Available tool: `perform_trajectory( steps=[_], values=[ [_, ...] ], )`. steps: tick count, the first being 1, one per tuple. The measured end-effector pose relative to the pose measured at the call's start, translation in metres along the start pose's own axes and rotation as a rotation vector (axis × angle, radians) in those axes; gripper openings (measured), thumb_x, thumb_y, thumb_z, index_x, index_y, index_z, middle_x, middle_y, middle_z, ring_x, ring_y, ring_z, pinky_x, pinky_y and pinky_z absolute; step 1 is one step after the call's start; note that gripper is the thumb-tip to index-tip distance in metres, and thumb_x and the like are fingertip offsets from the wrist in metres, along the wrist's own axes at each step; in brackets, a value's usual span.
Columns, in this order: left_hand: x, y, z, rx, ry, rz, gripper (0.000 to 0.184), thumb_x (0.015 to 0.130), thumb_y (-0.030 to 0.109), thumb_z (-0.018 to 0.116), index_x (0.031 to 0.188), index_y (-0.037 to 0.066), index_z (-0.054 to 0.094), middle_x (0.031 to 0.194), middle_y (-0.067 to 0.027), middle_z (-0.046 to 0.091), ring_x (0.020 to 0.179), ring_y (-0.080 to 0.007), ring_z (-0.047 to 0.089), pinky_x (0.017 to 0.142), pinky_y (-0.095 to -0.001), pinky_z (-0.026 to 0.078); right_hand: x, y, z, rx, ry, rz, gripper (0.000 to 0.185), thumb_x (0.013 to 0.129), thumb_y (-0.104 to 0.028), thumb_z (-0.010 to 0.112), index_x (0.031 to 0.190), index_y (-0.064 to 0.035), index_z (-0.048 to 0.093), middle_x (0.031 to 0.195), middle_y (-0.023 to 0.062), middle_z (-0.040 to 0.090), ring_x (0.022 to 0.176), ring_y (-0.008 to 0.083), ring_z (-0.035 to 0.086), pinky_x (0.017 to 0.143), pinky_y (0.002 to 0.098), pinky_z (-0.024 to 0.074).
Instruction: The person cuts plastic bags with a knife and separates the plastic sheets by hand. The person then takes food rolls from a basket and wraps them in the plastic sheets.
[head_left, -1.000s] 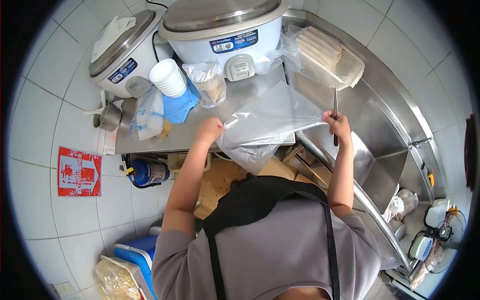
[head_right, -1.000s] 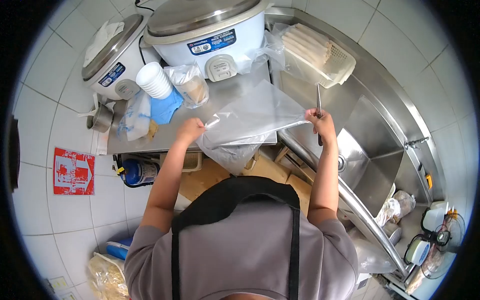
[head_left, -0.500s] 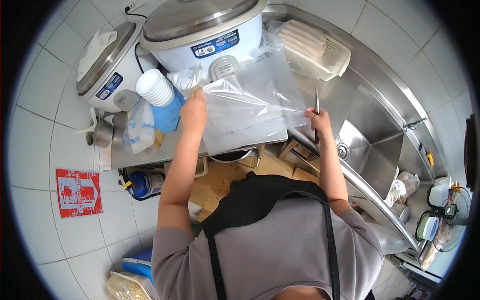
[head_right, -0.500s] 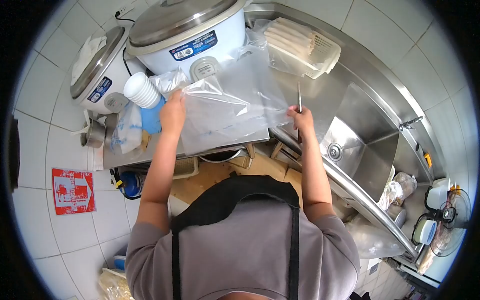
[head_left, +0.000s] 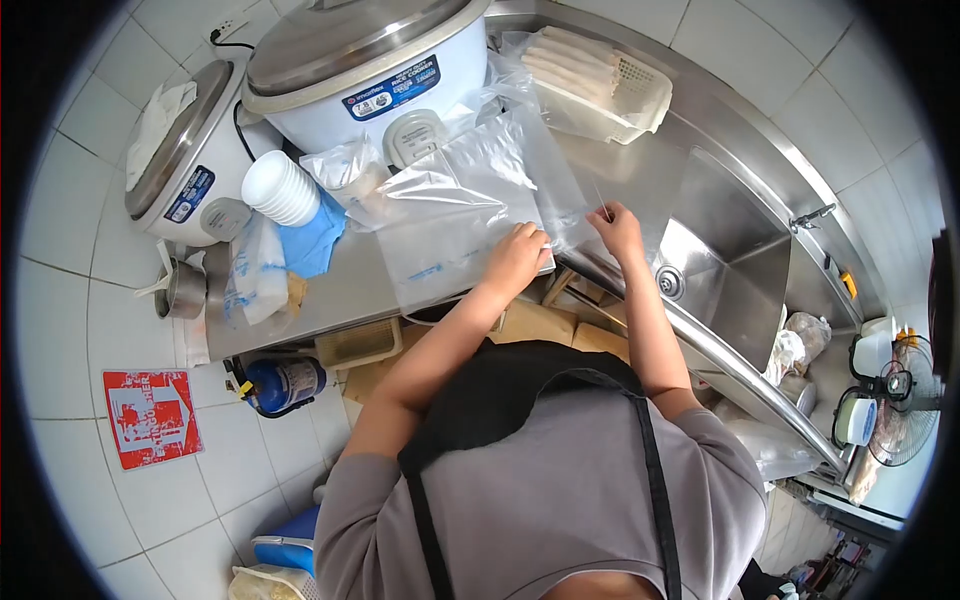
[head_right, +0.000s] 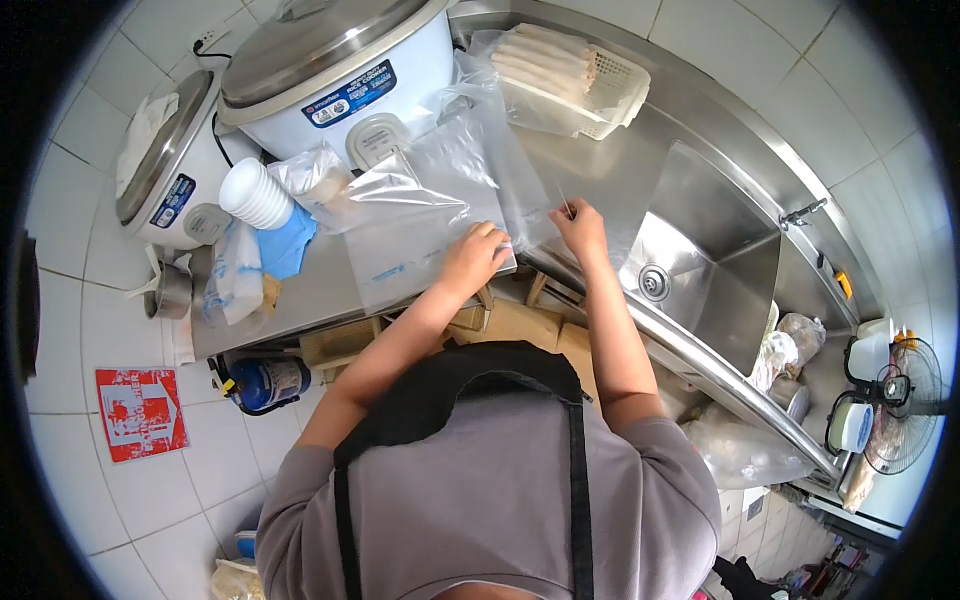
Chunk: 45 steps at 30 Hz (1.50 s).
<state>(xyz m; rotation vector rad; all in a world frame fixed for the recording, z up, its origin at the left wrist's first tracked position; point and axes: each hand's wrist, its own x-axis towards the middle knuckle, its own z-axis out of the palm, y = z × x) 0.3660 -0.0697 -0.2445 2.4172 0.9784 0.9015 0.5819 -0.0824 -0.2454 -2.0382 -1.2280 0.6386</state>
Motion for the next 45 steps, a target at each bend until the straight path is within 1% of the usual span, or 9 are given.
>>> perform_trajectory(
  steps=[2,9,12,15,18,21,24,34,45],
  values=[
    [0.0,-0.008,0.005,0.012,-0.043,0.002,0.011,0.076,0.015,0.069,0.08,0.006,0.065,0.083,-0.0084,0.057,0.086,-0.0279,0.057,0.075,-0.0387,0.048,-0.01,-0.002,-0.012,-0.104,0.067,-0.065,0.036,0.078,-0.027,0.069,0.101,0.0003,0.063,0.087,0.0216,0.066,0.082,0.0343,0.065,0.075,0.0384,0.0489],
    [0.004,-0.02,0.011,-0.066,-0.012,-0.019,0.01,0.076,0.014,0.069,0.077,0.005,0.066,0.078,-0.0085,0.058,0.077,-0.0275,0.058,0.066,-0.0362,0.047,-0.075,-0.014,-0.061,-0.107,-0.272,-0.151,0.042,0.084,-0.017,0.062,0.124,-0.0113,0.051,0.092,0.0243,0.065,0.089,0.0389,0.063,0.079,0.0416,0.0481],
    [0.007,-0.025,0.012,-0.165,-0.081,-0.184,0.012,0.076,0.016,0.068,0.076,0.005,0.066,0.078,-0.0083,0.059,0.08,-0.028,0.057,0.069,-0.0378,0.047,-0.092,-0.001,-0.054,-0.101,-0.359,-0.201,0.038,0.082,-0.015,0.064,0.119,-0.0098,0.053,0.093,0.0241,0.065,0.09,0.0399,0.062,0.079,0.0431,0.0483],
    [0.01,-0.027,0.01,-0.226,-0.061,-0.187,0.013,0.079,0.014,0.068,0.078,0.002,0.065,0.076,-0.0099,0.058,0.068,-0.0239,0.06,0.063,-0.0339,0.048,-0.098,0.0,-0.039,-0.155,-0.319,-0.229,0.034,0.081,-0.014,0.065,0.112,-0.0084,0.052,0.095,0.0234,0.065,0.092,0.0413,0.061,0.079,0.0452,0.0482],
    [0.012,-0.02,0.001,-0.318,-0.138,-0.264,0.013,0.079,0.014,0.067,0.085,0.003,0.064,0.082,-0.0104,0.058,0.076,-0.024,0.061,0.068,-0.0344,0.049,-0.089,-0.003,-0.017,-0.191,-0.249,-0.141,0.034,0.081,-0.014,0.065,0.109,-0.0069,0.048,0.097,0.0232,0.064,0.092,0.0423,0.06,0.078,0.0472,0.0476],
    [0.015,0.0,-0.003,-0.095,0.149,-0.035,0.02,0.079,0.014,0.066,0.095,0.005,0.061,0.09,-0.0107,0.057,0.083,-0.0269,0.061,0.072,-0.0361,0.049,-0.081,-0.004,0.001,-0.185,-0.13,-0.164,0.036,0.081,-0.014,0.064,0.109,-0.0041,0.043,0.092,0.0248,0.064,0.087,0.0429,0.061,0.074,0.0495,0.0478],
    [0.025,0.012,0.009,-0.055,-0.048,0.04,0.026,0.077,0.015,0.066,0.099,0.005,0.056,0.097,-0.0116,0.056,0.09,-0.0298,0.059,0.076,-0.0382,0.048,-0.078,-0.017,0.003,-0.209,-0.12,-0.105,0.035,0.082,-0.015,0.063,0.109,-0.0039,0.042,0.091,0.0249,0.064,0.086,0.0429,0.061,0.072,0.0497,0.0481],
    [0.042,0.011,0.058,-0.063,-0.095,0.021,0.032,0.069,0.012,0.068,0.091,0.005,0.046,0.092,-0.0119,0.051,0.085,-0.0335,0.055,0.068,-0.0427,0.047,-0.073,-0.003,-0.013,-0.235,-0.038,-0.127,0.032,0.081,-0.015,0.064,0.106,-0.0049,0.046,0.078,0.0237,0.063,0.079,0.0431,0.061,0.068,0.0495,0.0465],
    [0.041,-0.006,0.074,-0.127,0.103,0.072,0.011,0.073,0.003,0.065,0.076,0.004,0.055,0.074,-0.0098,0.058,0.071,-0.0309,0.059,0.061,-0.0397,0.048,-0.073,-0.004,-0.015,-0.297,-0.014,-0.184,0.029,0.082,-0.012,0.061,0.105,-0.0037,0.046,0.09,0.023,0.064,0.08,0.0412,0.063,0.069,0.0493,0.0491]
  ],
)
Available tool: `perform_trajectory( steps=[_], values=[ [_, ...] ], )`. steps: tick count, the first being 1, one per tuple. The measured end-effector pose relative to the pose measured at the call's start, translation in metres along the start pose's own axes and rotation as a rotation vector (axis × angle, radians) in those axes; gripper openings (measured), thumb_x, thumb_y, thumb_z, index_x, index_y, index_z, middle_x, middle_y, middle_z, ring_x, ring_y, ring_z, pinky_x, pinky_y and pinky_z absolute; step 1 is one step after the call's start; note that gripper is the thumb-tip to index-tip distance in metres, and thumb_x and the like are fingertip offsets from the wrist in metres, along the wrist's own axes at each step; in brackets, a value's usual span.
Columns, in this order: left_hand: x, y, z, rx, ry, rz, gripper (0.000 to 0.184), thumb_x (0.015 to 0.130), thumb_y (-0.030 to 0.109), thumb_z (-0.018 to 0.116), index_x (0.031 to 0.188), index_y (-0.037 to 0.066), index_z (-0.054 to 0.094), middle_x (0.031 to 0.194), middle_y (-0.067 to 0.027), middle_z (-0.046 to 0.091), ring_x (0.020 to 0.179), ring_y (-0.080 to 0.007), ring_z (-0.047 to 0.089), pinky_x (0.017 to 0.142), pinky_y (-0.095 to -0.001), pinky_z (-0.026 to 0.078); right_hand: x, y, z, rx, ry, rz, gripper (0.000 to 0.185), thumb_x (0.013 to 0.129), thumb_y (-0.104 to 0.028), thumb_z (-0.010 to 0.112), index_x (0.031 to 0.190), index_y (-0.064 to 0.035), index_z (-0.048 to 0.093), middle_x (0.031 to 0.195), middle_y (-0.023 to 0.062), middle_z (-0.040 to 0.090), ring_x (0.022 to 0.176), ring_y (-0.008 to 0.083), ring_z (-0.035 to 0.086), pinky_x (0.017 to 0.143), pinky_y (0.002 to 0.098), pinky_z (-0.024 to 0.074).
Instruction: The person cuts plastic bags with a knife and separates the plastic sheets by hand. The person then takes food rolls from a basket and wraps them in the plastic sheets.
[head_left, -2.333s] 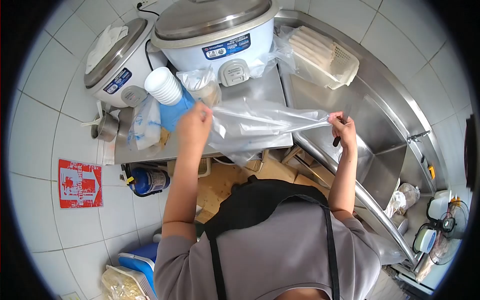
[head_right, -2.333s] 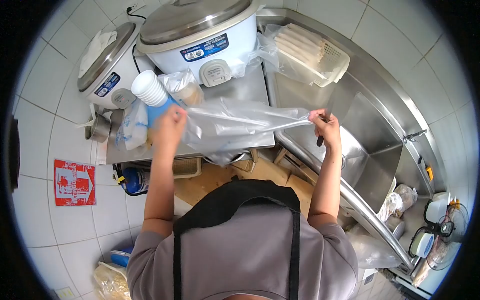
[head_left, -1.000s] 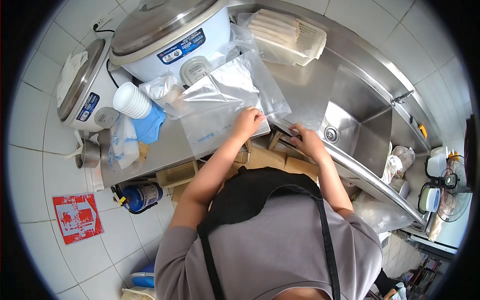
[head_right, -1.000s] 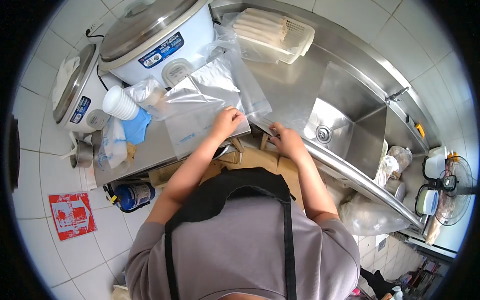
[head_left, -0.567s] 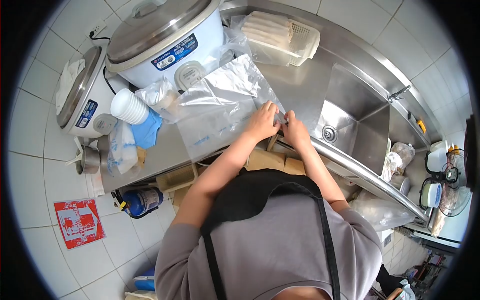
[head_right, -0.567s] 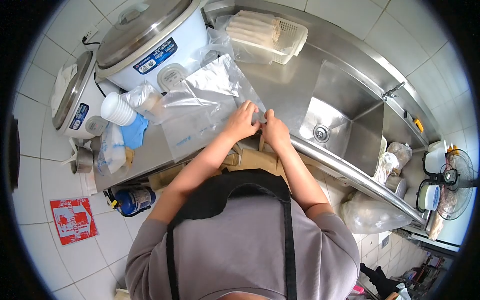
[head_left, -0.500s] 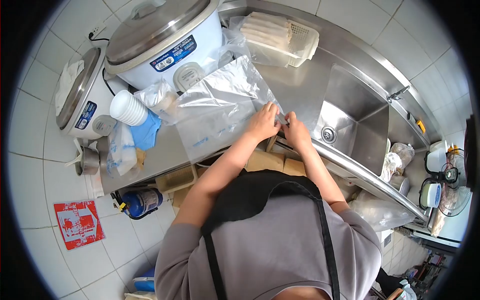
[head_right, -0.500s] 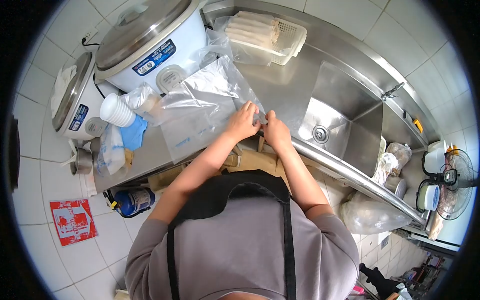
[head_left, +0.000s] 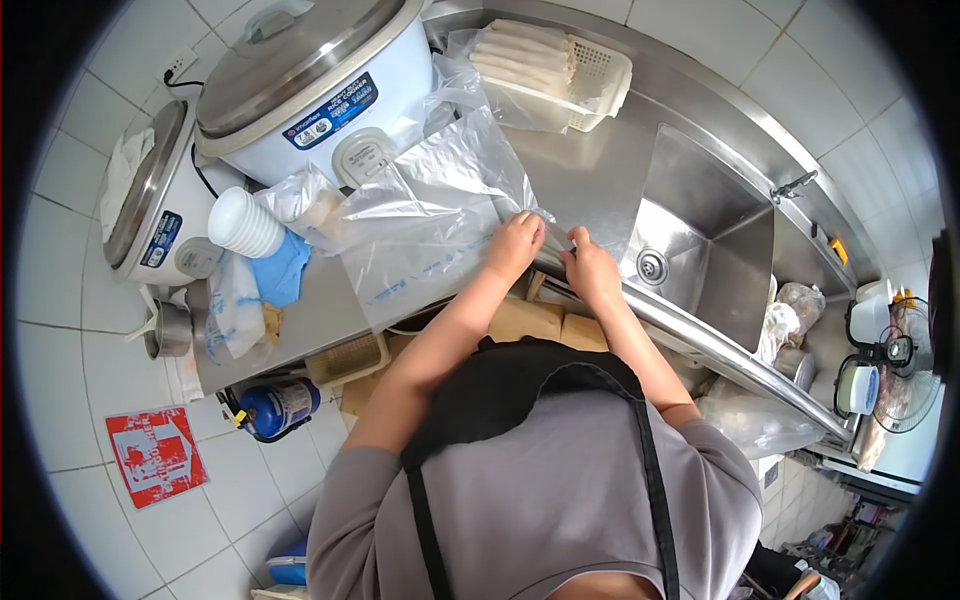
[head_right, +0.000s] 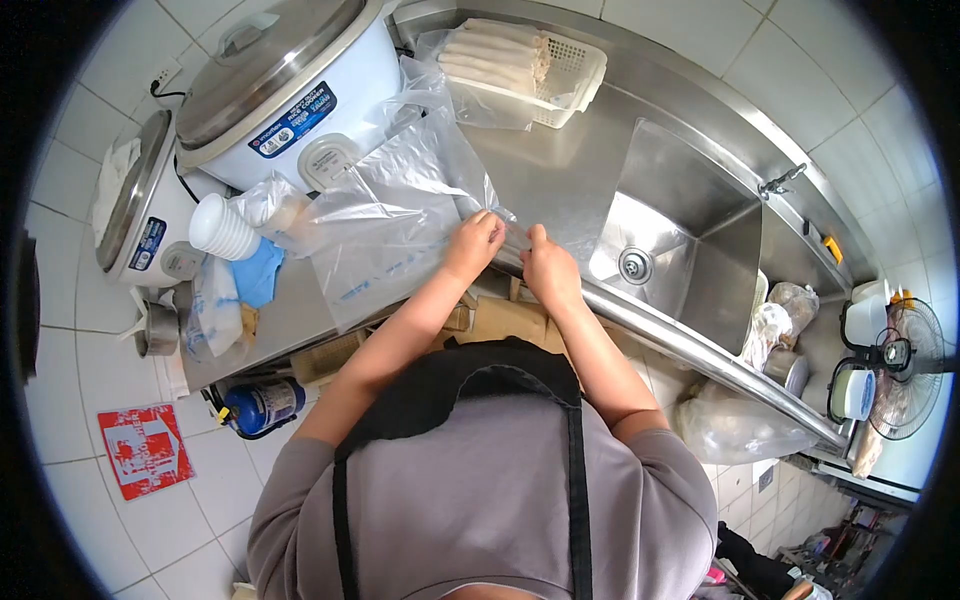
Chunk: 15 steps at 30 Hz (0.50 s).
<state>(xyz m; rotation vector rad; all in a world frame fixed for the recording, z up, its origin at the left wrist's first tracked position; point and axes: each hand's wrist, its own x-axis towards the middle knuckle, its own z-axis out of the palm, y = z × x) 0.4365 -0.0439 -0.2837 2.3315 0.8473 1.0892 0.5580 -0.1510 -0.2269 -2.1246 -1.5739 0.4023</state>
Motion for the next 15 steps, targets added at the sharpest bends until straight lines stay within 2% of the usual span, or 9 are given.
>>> perform_trajectory(
  steps=[10,15],
  values=[
    [-0.001,0.003,-0.006,-0.092,-0.025,0.004,0.01,0.073,0.001,0.065,0.077,0.003,0.056,0.074,-0.011,0.058,0.065,-0.0283,0.059,0.058,-0.0367,0.048,0.065,-0.005,0.001,-0.127,0.104,-0.291,0.027,0.083,-0.013,0.06,0.104,-0.0047,0.046,0.091,0.0195,0.064,0.077,0.0384,0.064,0.063,0.0468,0.0508],
    [-0.001,0.002,-0.005,-0.187,-0.037,-0.055,0.01,0.074,0.001,0.065,0.078,0.003,0.057,0.074,-0.0101,0.058,0.061,-0.0243,0.06,0.056,-0.0332,0.049,0.12,-0.016,0.003,-0.217,0.053,-0.4,0.026,0.082,-0.014,0.061,0.102,-0.0056,0.046,0.085,0.0176,0.065,0.075,0.037,0.064,0.062,0.0464,0.0511]
  ],
)
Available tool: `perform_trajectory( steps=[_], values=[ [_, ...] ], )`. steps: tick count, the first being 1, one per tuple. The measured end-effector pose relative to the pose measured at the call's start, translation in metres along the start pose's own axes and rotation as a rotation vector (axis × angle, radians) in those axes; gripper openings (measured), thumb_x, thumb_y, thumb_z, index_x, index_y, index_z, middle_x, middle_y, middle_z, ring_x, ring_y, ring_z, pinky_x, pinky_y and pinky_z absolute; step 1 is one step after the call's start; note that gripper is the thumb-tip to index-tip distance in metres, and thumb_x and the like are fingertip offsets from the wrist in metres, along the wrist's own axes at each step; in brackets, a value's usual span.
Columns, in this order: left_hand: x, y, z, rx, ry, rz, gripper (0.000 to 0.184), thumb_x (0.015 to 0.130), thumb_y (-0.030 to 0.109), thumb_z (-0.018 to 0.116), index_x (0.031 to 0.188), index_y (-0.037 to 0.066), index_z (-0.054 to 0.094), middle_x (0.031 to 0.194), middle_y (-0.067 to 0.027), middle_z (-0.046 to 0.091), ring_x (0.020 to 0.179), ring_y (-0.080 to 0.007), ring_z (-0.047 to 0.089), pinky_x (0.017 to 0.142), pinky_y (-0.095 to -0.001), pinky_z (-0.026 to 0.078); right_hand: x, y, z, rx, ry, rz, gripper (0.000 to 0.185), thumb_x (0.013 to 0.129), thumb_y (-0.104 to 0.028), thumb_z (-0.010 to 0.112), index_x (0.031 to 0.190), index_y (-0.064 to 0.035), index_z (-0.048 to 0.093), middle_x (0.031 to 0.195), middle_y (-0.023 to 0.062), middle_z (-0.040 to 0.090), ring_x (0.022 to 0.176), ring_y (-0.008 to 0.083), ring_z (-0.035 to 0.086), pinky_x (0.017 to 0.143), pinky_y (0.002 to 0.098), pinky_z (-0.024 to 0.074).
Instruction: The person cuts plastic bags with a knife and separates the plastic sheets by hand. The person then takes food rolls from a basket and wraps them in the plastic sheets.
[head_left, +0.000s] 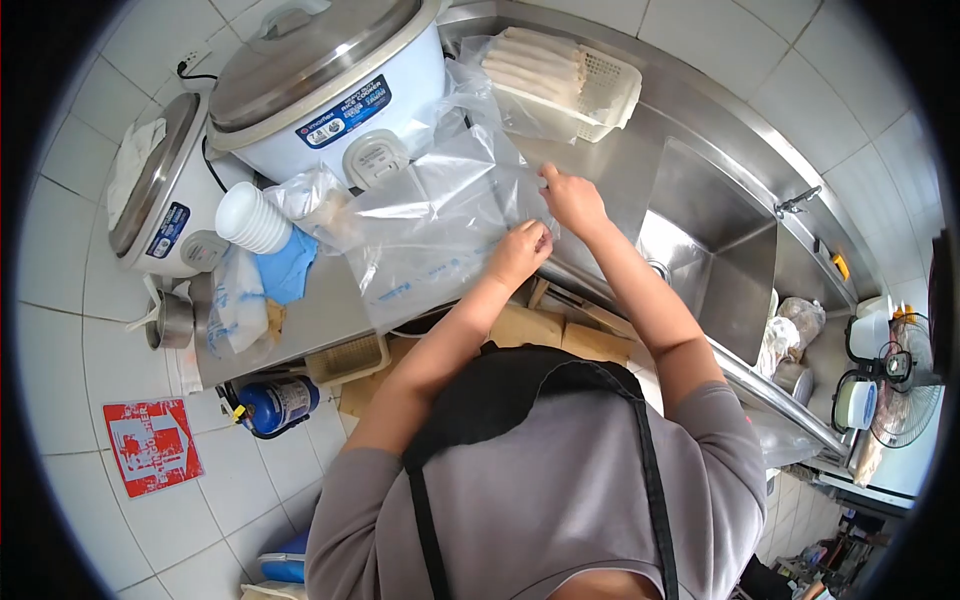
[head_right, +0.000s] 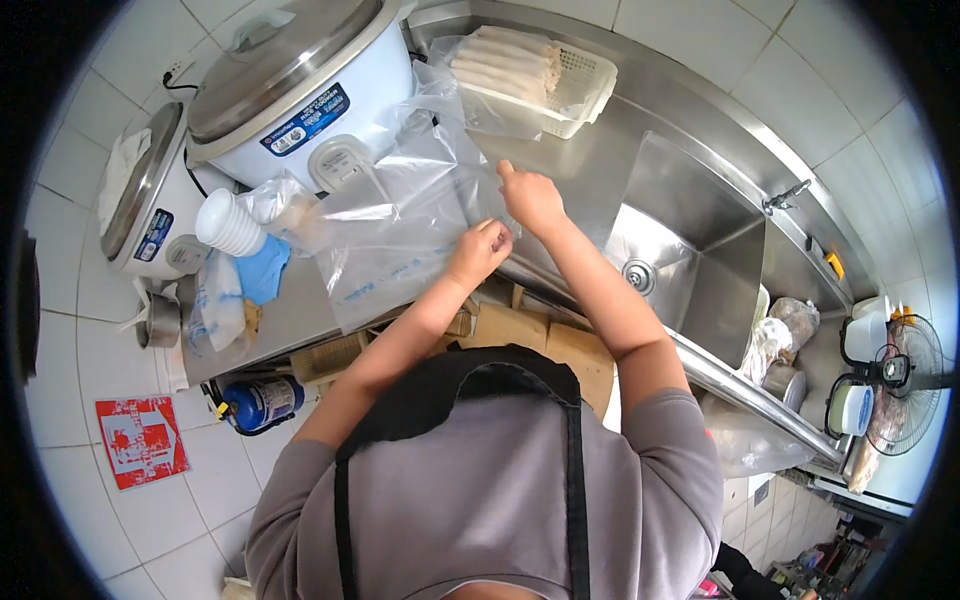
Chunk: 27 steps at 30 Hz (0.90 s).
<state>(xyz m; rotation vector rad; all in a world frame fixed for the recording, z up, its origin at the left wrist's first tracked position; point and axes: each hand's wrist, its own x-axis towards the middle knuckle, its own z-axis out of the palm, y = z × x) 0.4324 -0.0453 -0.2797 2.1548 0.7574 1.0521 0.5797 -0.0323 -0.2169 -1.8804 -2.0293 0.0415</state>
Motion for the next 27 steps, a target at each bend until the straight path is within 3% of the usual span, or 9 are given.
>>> perform_trajectory(
  steps=[7,16,19,27],
  values=[
    [0.001,0.003,-0.004,-0.055,0.055,-0.135,0.009,0.075,0.002,0.065,0.08,0.003,0.057,0.075,-0.0096,0.06,0.062,-0.022,0.061,0.057,-0.0314,0.05,0.061,-0.009,0.0,-0.058,-0.101,-0.165,0.026,0.082,-0.016,0.06,0.104,-0.0074,0.048,0.082,0.0174,0.065,0.077,0.0367,0.065,0.064,0.0471,0.0509],
    [0.001,-0.005,0.003,-0.061,0.149,-0.182,0.01,0.075,0.002,0.064,0.081,0.004,0.056,0.075,-0.0101,0.06,0.062,-0.0235,0.061,0.057,-0.0329,0.051,0.029,0.016,-0.05,0.021,-0.162,0.008,0.025,0.082,-0.018,0.062,0.104,-0.0086,0.056,0.091,0.0168,0.066,0.086,0.0356,0.063,0.072,0.0463,0.0489],
    [0.002,-0.003,0.002,-0.079,0.126,-0.177,0.009,0.075,0.002,0.064,0.081,0.003,0.056,0.075,-0.0104,0.06,0.063,-0.0242,0.062,0.058,-0.033,0.051,0.021,0.023,-0.055,0.019,-0.151,0.056,0.026,0.083,-0.019,0.062,0.106,-0.0084,0.055,0.093,0.0166,0.066,0.086,0.0353,0.063,0.071,0.046,0.0494],
    [0.0,0.0,0.0,-0.087,0.026,-0.14,0.008,0.076,0.002,0.065,0.08,0.002,0.057,0.076,-0.0095,0.06,0.061,-0.0198,0.061,0.057,-0.03,0.051,0.063,0.019,-0.011,-0.099,0.022,-0.106,0.023,0.084,-0.018,0.059,0.105,-0.0094,0.052,0.085,0.0147,0.065,0.081,0.035,0.064,0.066,0.0459,0.0511]
  ],
)
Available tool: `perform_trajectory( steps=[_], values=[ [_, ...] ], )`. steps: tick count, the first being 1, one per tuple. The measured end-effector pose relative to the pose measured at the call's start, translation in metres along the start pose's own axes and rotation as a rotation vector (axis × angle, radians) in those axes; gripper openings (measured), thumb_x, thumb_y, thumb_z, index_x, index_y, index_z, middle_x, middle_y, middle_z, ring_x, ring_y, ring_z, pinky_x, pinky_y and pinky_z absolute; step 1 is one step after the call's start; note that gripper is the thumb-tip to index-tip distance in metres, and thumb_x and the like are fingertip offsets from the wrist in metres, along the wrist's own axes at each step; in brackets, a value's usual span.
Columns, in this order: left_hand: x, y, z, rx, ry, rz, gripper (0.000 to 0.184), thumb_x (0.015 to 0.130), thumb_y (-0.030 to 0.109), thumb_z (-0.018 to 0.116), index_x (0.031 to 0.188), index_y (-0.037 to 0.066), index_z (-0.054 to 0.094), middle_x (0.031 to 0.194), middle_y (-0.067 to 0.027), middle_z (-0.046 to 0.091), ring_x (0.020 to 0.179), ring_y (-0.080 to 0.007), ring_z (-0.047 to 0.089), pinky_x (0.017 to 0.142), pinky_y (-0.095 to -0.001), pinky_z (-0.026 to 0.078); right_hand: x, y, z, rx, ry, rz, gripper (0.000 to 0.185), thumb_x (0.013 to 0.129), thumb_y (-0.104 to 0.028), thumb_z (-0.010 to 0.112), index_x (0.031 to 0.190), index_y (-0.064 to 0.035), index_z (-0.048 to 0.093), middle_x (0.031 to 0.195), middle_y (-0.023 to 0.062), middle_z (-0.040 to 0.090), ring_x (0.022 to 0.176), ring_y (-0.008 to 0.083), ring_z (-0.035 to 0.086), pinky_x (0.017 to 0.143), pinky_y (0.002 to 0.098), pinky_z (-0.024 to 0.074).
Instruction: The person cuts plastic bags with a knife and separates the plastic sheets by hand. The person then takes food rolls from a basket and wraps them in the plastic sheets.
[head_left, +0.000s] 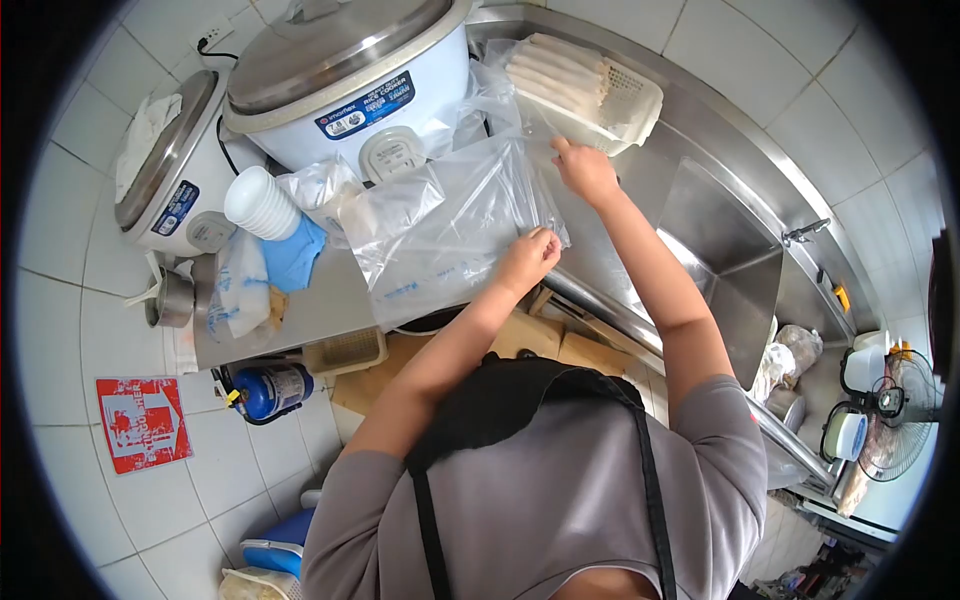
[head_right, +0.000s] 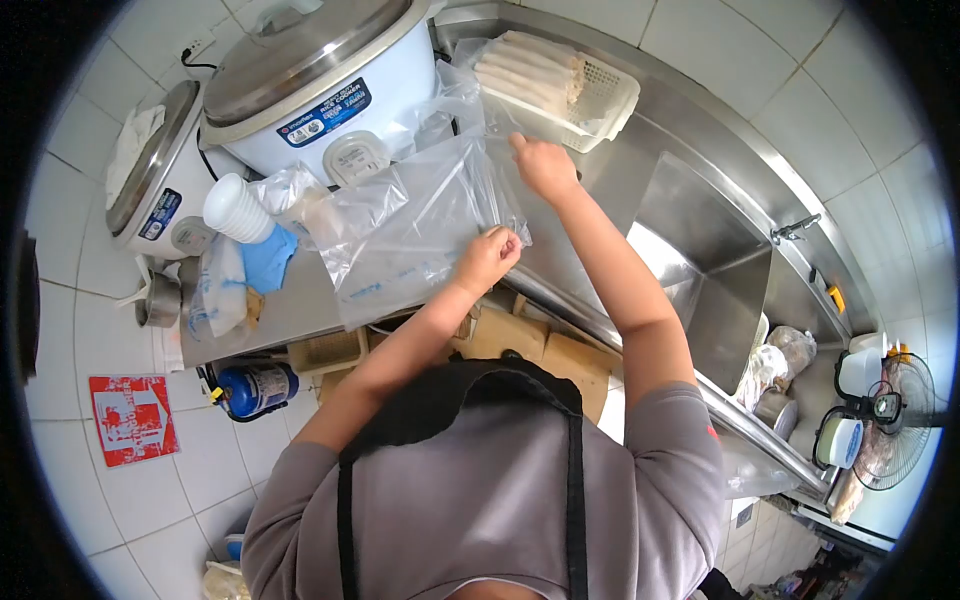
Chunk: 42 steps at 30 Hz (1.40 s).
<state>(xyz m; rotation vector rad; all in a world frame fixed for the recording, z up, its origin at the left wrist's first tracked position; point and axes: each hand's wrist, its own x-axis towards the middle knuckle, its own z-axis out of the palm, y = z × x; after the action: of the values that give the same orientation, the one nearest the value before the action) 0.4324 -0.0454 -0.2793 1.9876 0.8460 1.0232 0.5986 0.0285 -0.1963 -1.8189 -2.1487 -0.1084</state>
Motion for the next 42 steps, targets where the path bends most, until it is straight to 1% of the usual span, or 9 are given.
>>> perform_trajectory(
  steps=[10,16,21,25,27,30,32,38,42],
  values=[
    [-0.001,0.003,-0.003,0.008,0.02,0.059,0.009,0.078,0.004,0.065,0.08,0.003,0.056,0.074,-0.009,0.058,0.062,-0.0205,0.058,0.057,-0.0317,0.048,0.075,0.032,-0.004,-0.086,0.033,-0.275,0.027,0.077,-0.012,0.063,0.104,-0.015,0.057,0.083,0.012,0.066,0.081,0.032,0.064,0.068,0.0428,0.05],
    [0.0,-0.002,0.0,0.007,0.04,0.11,0.01,0.078,0.004,0.065,0.081,0.002,0.056,0.075,-0.0087,0.058,0.061,-0.0194,0.058,0.057,-0.0303,0.048,0.046,0.068,-0.029,0.016,0.043,0.039,0.026,0.076,-0.012,0.067,0.1,-0.0137,0.059,0.078,0.0117,0.064,0.076,0.0312,0.062,0.068,0.0423,0.0466],
    [-0.005,0.016,-0.005,-0.142,0.032,0.091,0.01,0.079,0.004,0.065,0.081,0.002,0.055,0.076,-0.0074,0.056,0.061,-0.0167,0.057,0.057,-0.0278,0.048,-0.011,0.087,-0.017,0.62,-0.052,0.417,0.045,0.072,-0.026,0.072,0.11,-0.0051,0.06,0.088,0.0161,0.067,0.086,0.0271,0.064,0.076,0.0338,0.0481],
    [-0.013,0.06,-0.022,-0.139,-0.029,0.196,0.01,0.081,0.004,0.064,0.081,0.002,0.055,0.076,-0.006,0.056,0.062,-0.0143,0.057,0.057,-0.0258,0.048,-0.064,0.136,0.006,0.373,-0.106,0.645,0.036,0.075,-0.03,0.065,0.094,0.0008,0.066,0.076,0.0121,0.068,0.071,0.0254,0.064,0.067,0.0366,0.0495],
    [-0.023,0.074,-0.035,-0.13,-0.197,0.163,0.011,0.081,0.008,0.065,0.081,0.002,0.056,0.076,-0.0043,0.056,0.062,-0.0119,0.055,0.058,-0.025,0.046,-0.082,0.144,0.007,0.614,0.051,1.012,0.034,0.077,-0.029,0.061,0.09,0.0013,0.067,0.07,0.0125,0.067,0.065,0.0252,0.064,0.063,0.0374,0.0491],
    [-0.036,0.081,-0.05,-0.192,-0.423,0.073,0.015,0.082,0.013,0.067,0.078,0.002,0.057,0.074,-0.0028,0.056,0.062,-0.0107,0.053,0.058,-0.0254,0.044,-0.082,0.129,-0.005,0.605,0.161,0.95,0.034,0.079,-0.03,0.059,0.09,0.0019,0.066,0.071,0.0151,0.066,0.065,0.0261,0.064,0.062,0.0389,0.0479],
    [-0.044,0.078,-0.051,-0.239,-0.492,0.048,0.014,0.081,0.012,0.067,0.077,0.002,0.057,0.073,-0.0024,0.056,0.061,-0.0103,0.052,0.057,-0.0254,0.044,-0.062,0.118,0.005,0.481,0.243,0.614,0.034,0.081,-0.031,0.059,0.089,0.0018,0.065,0.072,0.018,0.065,0.065,0.03,0.064,0.063,0.0399,0.0478],
    [-0.065,0.06,-0.035,-0.45,-0.801,-0.205,0.012,0.083,0.011,0.066,0.08,0.003,0.059,0.071,0.0031,0.056,0.065,-0.0039,0.048,0.058,-0.0226,0.042,0.012,-0.039,0.024,0.403,-0.187,-0.168,0.024,0.081,-0.018,0.063,0.103,-0.0085,0.067,0.104,0.0119,0.063,0.098,0.0327,0.06,0.083,0.0399,0.0475],
    [-0.066,0.06,-0.035,-0.373,-0.768,-0.219,0.013,0.083,0.013,0.067,0.083,0.003,0.06,0.074,0.0008,0.059,0.067,-0.0064,0.051,0.062,-0.024,0.045,0.049,-0.107,0.087,0.5,-0.161,-0.079,0.029,0.079,-0.018,0.065,0.106,-0.006,0.066,0.109,0.0149,0.062,0.101,0.0321,0.059,0.087,0.0405,0.0468]
  ],
)
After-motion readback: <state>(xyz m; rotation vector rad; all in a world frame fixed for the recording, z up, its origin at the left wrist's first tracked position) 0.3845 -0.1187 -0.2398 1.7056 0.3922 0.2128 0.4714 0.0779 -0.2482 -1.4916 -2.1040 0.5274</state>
